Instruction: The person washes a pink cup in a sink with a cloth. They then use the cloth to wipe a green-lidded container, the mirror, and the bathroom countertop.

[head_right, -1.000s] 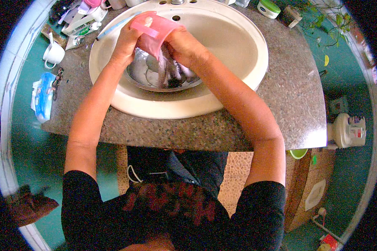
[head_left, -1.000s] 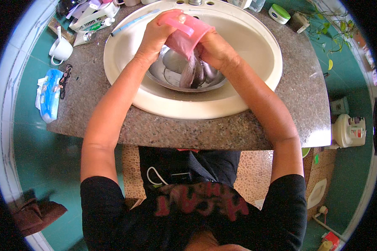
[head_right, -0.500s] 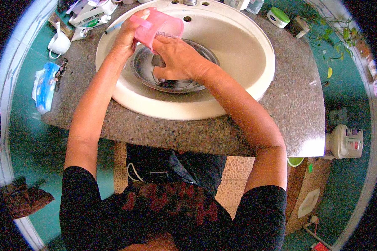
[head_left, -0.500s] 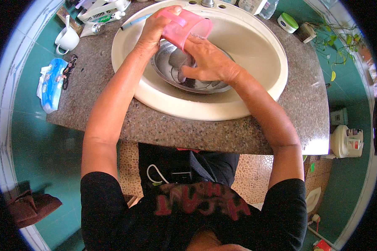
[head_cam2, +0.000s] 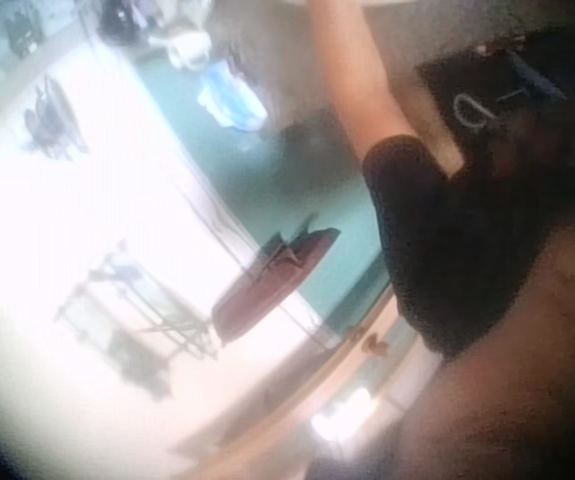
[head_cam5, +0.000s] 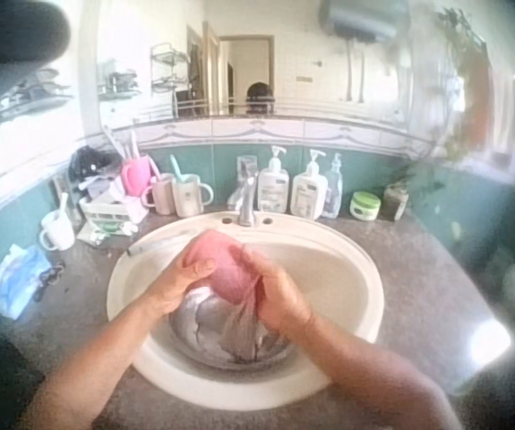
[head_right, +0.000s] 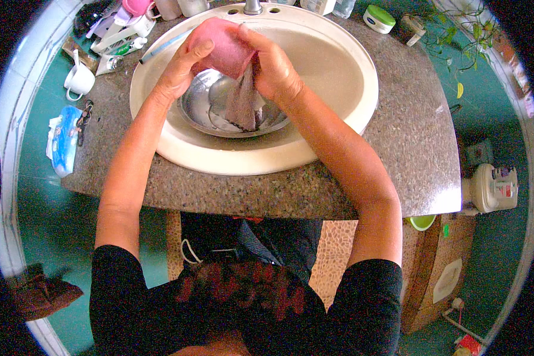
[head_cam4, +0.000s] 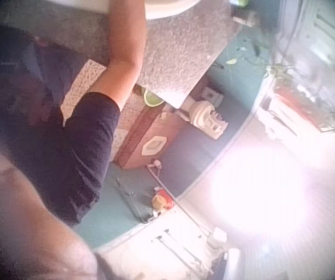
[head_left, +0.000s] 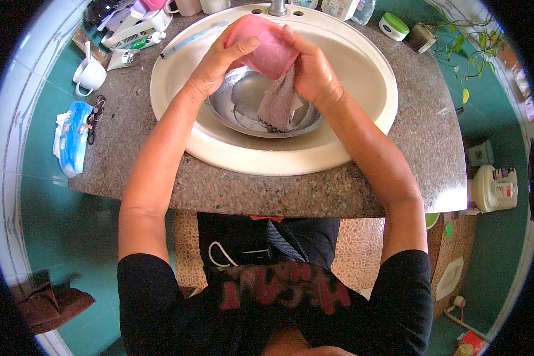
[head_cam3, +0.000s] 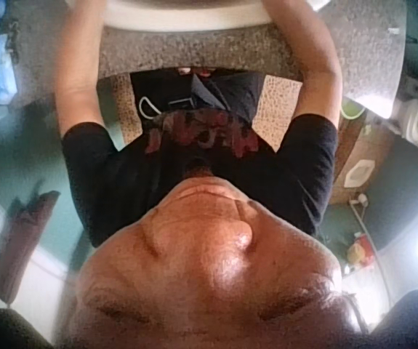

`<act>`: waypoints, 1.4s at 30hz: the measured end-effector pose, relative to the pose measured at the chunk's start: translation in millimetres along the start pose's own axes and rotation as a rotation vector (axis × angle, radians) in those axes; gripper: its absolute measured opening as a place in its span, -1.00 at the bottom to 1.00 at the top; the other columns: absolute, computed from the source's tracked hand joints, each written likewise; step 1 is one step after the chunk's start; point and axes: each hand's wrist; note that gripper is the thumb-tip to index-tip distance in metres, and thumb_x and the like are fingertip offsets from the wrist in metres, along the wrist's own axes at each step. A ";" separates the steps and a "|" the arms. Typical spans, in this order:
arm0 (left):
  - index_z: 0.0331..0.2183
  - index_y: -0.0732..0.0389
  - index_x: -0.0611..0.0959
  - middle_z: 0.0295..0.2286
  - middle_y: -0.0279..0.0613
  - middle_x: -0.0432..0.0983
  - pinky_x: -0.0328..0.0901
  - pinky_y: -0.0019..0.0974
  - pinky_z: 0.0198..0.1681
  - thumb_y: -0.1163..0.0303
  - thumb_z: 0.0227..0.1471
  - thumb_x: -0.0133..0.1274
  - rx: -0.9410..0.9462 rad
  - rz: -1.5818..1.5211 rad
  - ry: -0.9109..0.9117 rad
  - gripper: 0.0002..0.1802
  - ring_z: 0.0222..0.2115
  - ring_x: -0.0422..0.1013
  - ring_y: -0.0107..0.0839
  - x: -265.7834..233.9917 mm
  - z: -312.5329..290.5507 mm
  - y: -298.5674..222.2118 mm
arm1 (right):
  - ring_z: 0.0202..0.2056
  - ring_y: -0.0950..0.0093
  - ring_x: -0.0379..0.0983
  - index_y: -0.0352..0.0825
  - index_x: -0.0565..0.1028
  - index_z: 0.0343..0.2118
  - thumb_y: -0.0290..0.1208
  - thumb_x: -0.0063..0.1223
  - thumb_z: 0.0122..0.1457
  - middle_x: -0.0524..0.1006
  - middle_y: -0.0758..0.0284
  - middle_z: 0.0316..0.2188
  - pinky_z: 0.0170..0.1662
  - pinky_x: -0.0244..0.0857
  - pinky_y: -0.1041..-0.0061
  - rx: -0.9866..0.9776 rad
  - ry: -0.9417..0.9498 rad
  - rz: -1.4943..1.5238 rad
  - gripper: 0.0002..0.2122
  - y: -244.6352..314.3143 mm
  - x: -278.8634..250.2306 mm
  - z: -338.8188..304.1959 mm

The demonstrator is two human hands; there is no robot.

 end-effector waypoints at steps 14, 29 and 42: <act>-0.02 0.20 0.49 -0.21 -0.29 0.49 0.31 -0.36 -0.08 -0.09 -0.06 0.16 -0.017 -0.032 -0.222 -0.31 -0.20 0.42 -0.49 -7.8 4.0 9.2 | 0.17 0.28 0.20 -0.27 0.33 0.10 0.03 0.13 -0.06 0.35 0.16 0.10 0.20 -0.04 0.00 -0.682 0.289 -1.970 -0.32 -27.5 -6.8 -7.2; -0.02 0.17 0.47 -0.18 -0.23 0.50 0.38 -0.30 -0.12 -0.13 -0.01 0.07 0.039 -0.079 -0.211 -0.33 -0.22 0.46 -0.45 -16.4 6.8 4.7 | 0.00 0.28 0.36 -0.40 0.40 -0.03 -0.07 -0.26 0.18 0.48 0.19 -0.06 0.17 0.10 0.33 0.213 0.413 0.596 -0.51 7.7 5.9 5.2; -0.01 0.23 0.45 -0.13 -0.22 0.46 0.31 -0.31 -0.02 0.00 0.12 0.01 0.068 -0.258 -0.136 -0.44 -0.12 0.40 -0.44 -8.7 -3.0 -11.0 | -0.16 0.19 0.44 -0.37 0.45 -0.12 -0.14 0.07 0.05 0.49 0.04 -0.19 -0.01 0.26 0.29 -0.286 0.325 -1.440 -0.58 -10.4 16.2 -15.3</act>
Point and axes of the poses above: each hand's wrist, its own z-axis towards the middle knuckle, its own x-axis out of the palm, y = z × x
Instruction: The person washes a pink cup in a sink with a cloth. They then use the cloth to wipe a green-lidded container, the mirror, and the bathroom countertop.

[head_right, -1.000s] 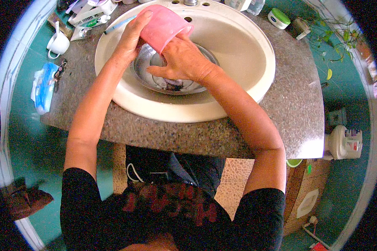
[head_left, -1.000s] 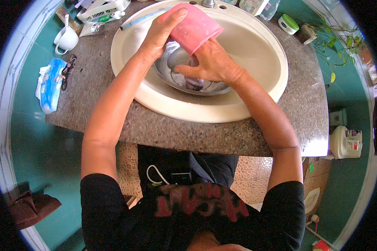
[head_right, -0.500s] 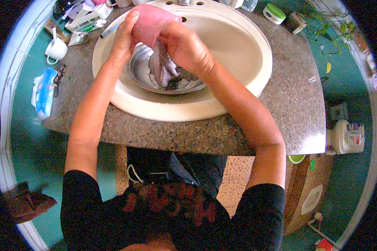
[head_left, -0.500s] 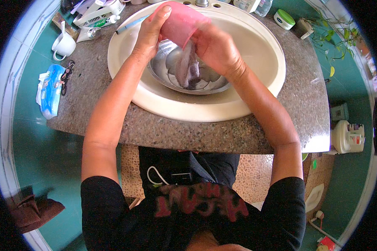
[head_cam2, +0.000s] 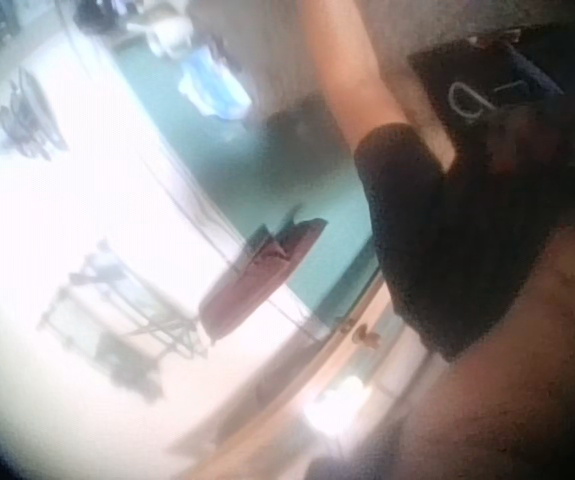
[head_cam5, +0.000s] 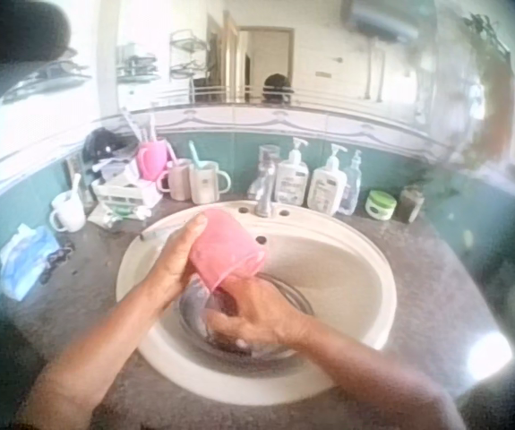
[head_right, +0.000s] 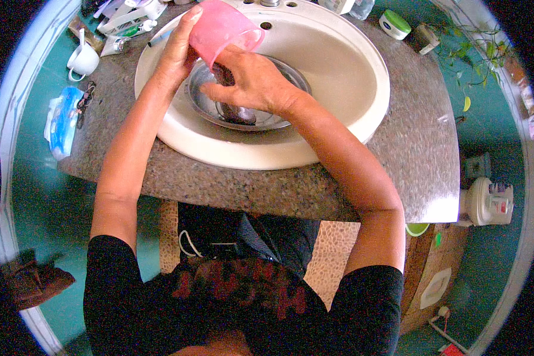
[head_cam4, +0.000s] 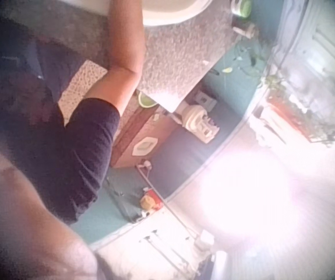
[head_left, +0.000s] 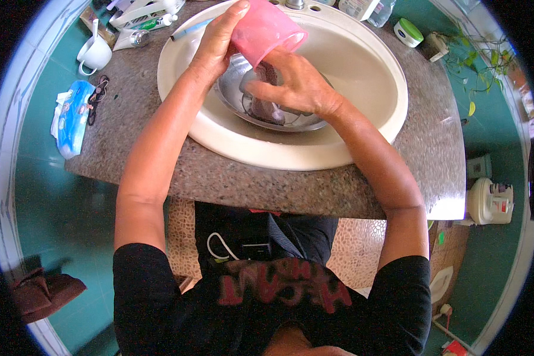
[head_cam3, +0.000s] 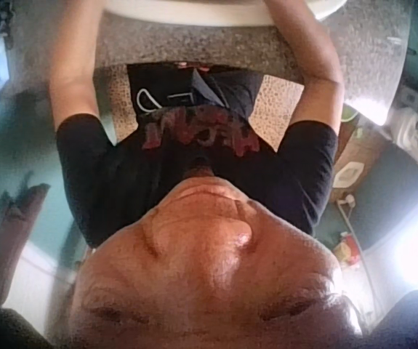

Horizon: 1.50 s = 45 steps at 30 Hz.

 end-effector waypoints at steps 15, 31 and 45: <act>0.13 0.18 0.34 0.00 -0.21 0.37 0.15 -0.27 0.13 -0.18 0.04 -0.02 0.022 0.451 0.121 -0.21 0.02 0.28 -0.39 3.2 3.1 8.5 | -0.10 0.35 0.46 -0.42 0.46 -0.07 -0.05 -0.27 0.28 0.52 0.16 -0.09 0.00 0.33 0.34 0.370 -0.282 1.268 -0.52 -16.7 -11.9 5.7; -0.07 0.26 0.53 -0.23 -0.26 0.50 0.29 -0.40 -0.10 0.03 0.01 0.11 -0.060 0.208 0.111 -0.44 -0.20 0.41 -0.52 11.8 -11.1 -5.6 | 0.08 0.10 0.27 -0.33 0.35 0.05 0.18 0.13 -0.04 0.38 0.03 0.00 0.17 0.09 0.24 -0.225 -0.228 -0.392 -0.28 -9.8 10.9 -1.1; 0.00 0.20 0.46 -0.12 -0.22 0.49 0.30 -0.28 0.00 -0.03 0.05 0.04 -0.045 0.040 0.024 -0.39 -0.13 0.43 -0.40 -23.6 5.4 6.3 | 0.13 0.25 0.23 -0.41 0.19 0.18 0.38 -0.40 0.10 0.34 0.13 0.09 0.21 0.01 0.24 0.370 -0.248 1.905 -0.13 2.3 -26.2 10.9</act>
Point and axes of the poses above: each hand's wrist, its own z-axis towards the middle knuckle, its own x-axis out of the palm, y = z × x
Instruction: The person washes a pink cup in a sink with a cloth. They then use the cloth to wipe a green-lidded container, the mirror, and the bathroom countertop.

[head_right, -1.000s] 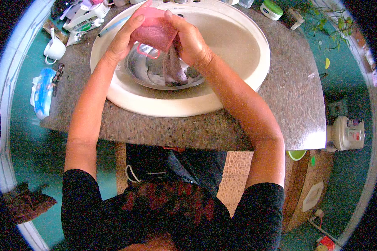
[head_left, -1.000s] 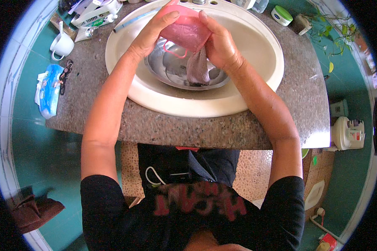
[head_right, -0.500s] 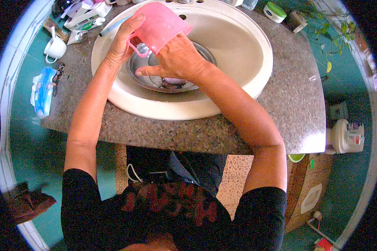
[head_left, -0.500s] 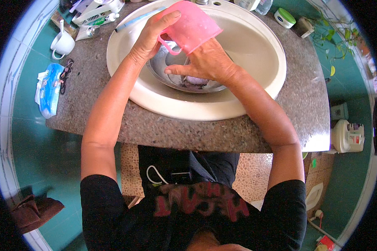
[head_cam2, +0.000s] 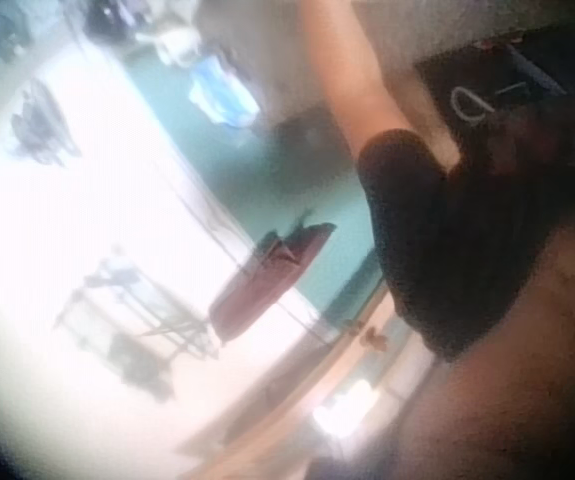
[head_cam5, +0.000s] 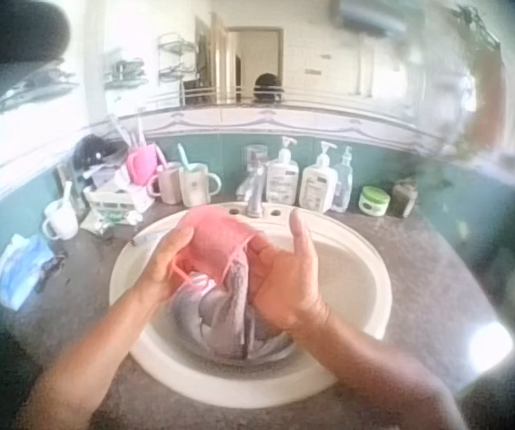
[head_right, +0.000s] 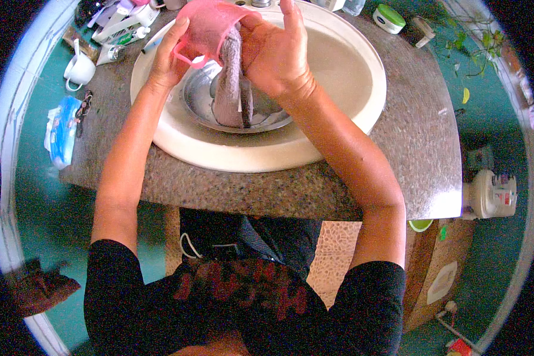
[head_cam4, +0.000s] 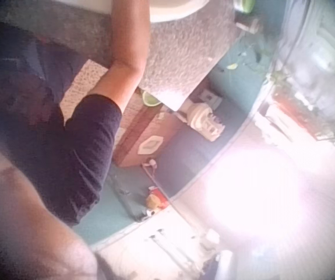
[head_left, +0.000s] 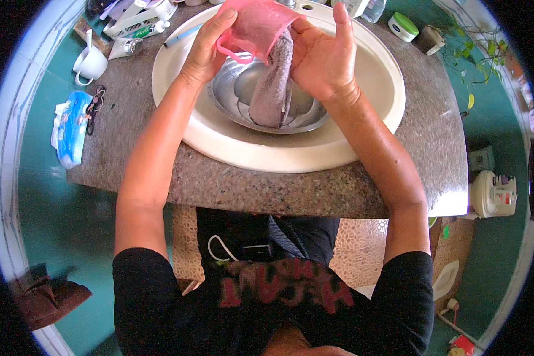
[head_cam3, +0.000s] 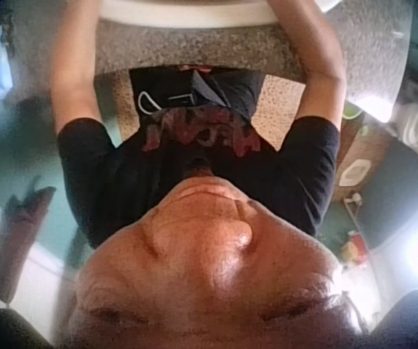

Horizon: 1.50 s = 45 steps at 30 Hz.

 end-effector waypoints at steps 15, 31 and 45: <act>-0.03 0.18 0.49 -0.17 -0.20 0.53 0.36 -0.28 -0.07 0.14 0.04 0.13 -0.122 -0.195 -0.065 -0.50 -0.15 0.46 -0.37 22.4 -1.2 -4.1 | -0.19 0.22 0.46 -0.33 0.46 -0.34 -0.30 0.09 -0.03 0.49 0.20 -0.37 0.16 0.12 0.19 -0.859 0.286 -2.322 -0.77 -15.2 -43.6 6.5; 0.05 0.23 0.42 -0.06 -0.20 0.43 0.16 -0.29 0.11 0.03 -0.05 0.20 0.106 0.106 0.100 -0.29 -0.02 0.32 -0.42 13.7 -0.9 -8.9 | -0.04 0.52 0.39 -0.34 0.37 0.04 -0.30 0.10 0.14 0.48 0.35 -0.07 0.08 0.23 0.47 -0.210 0.190 -0.538 -0.58 -12.9 -11.1 2.4; -0.05 0.21 0.50 -0.16 -0.22 0.49 0.27 -0.29 0.00 0.06 0.08 0.06 -0.058 -0.069 -0.104 -0.50 -0.13 0.40 -0.42 28.9 -7.3 -9.0 | 0.05 0.32 0.30 -0.38 0.27 0.13 -0.18 0.11 0.11 0.39 0.14 0.01 0.18 0.07 0.31 -0.224 0.301 -1.729 -0.43 -20.4 -8.4 -3.5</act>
Point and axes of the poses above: each hand's wrist, its own z-axis towards the middle knuckle, its own x-axis out of the palm, y = z × x
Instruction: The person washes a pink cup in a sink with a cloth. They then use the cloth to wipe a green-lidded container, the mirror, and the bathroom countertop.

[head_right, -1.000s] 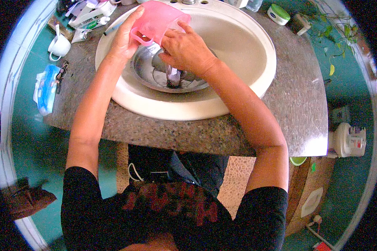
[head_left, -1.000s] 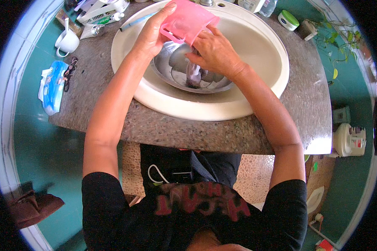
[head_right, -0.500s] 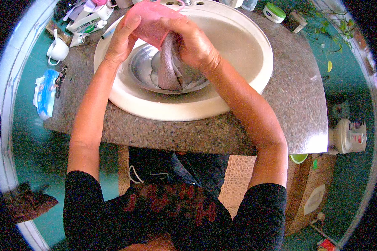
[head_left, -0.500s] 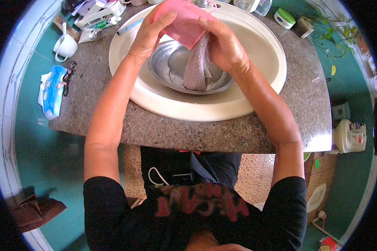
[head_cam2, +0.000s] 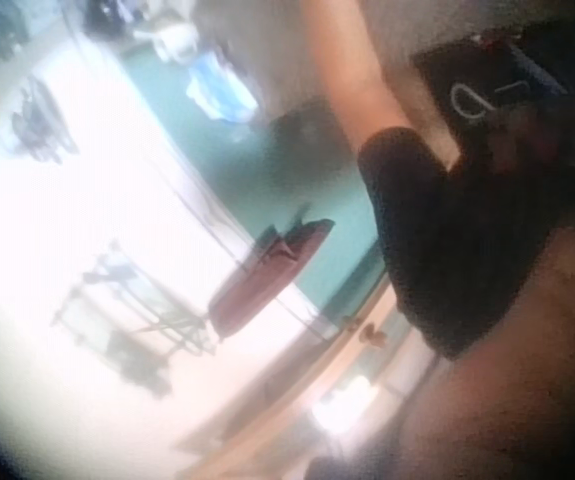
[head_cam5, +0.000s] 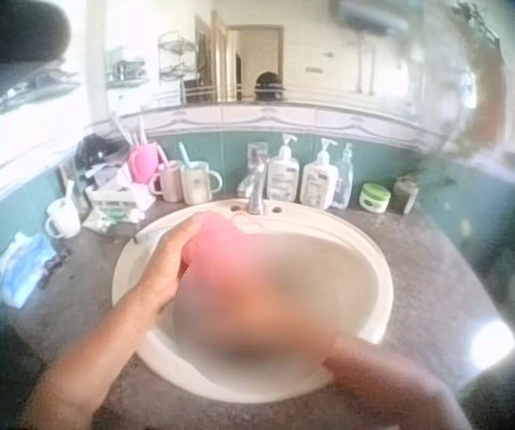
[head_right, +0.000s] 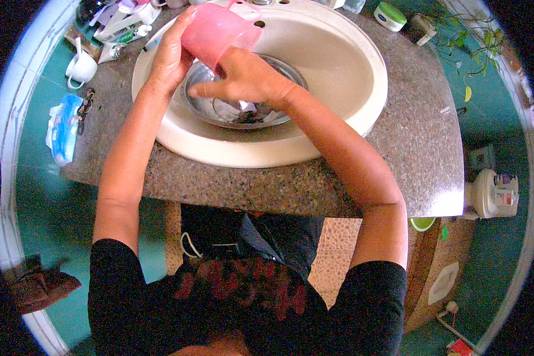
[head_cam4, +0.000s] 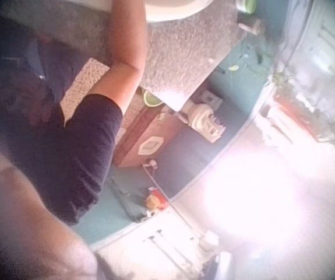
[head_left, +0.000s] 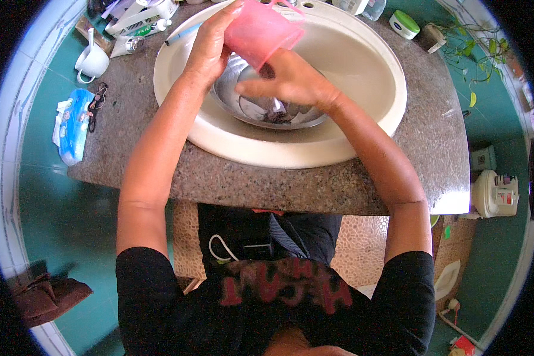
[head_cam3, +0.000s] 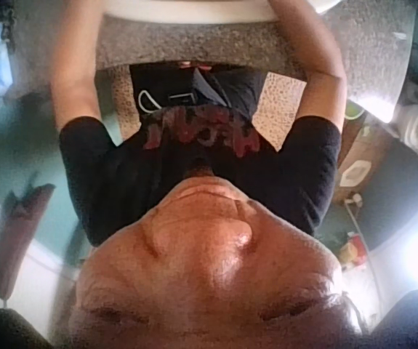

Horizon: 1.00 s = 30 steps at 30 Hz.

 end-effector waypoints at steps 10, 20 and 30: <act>-0.03 0.20 0.48 -0.15 -0.21 0.49 0.28 -0.28 0.01 0.06 0.12 0.01 0.167 -0.055 0.046 -0.51 -0.11 0.41 -0.40 -20.9 16.6 11.4 | -0.06 0.31 0.38 -0.40 0.41 -0.06 -0.17 -0.27 0.13 0.48 0.20 -0.09 0.16 0.11 0.32 0.071 -0.195 1.747 -0.55 0.2 -10.9 7.0; -0.03 0.21 0.46 -0.12 -0.19 0.46 0.27 -0.28 0.04 -0.01 0.11 -0.01 0.188 -0.098 0.016 -0.45 -0.07 0.39 -0.38 -17.6 8.3 -10.7 | -0.12 0.38 0.46 -0.37 0.34 0.07 -0.37 0.12 0.06 0.49 0.16 -0.09 0.03 0.25 0.45 -0.112 -0.196 0.008 -0.52 11.0 13.1 -5.4; 0.03 0.23 0.46 -0.11 -0.20 0.48 0.25 -0.33 0.02 0.06 0.15 -0.01 0.124 0.040 -0.049 -0.46 -0.06 0.38 -0.43 2.7 3.5 -13.3 | -0.48 0.56 0.43 -0.39 0.49 -0.21 -0.42 0.08 0.07 0.55 0.37 -0.48 -0.38 0.34 0.54 0.002 -0.502 0.523 -0.77 -28.9 4.2 4.7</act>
Point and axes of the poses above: each hand's wrist, its own z-axis towards the middle knuckle, its own x-axis out of the palm, y = z × x
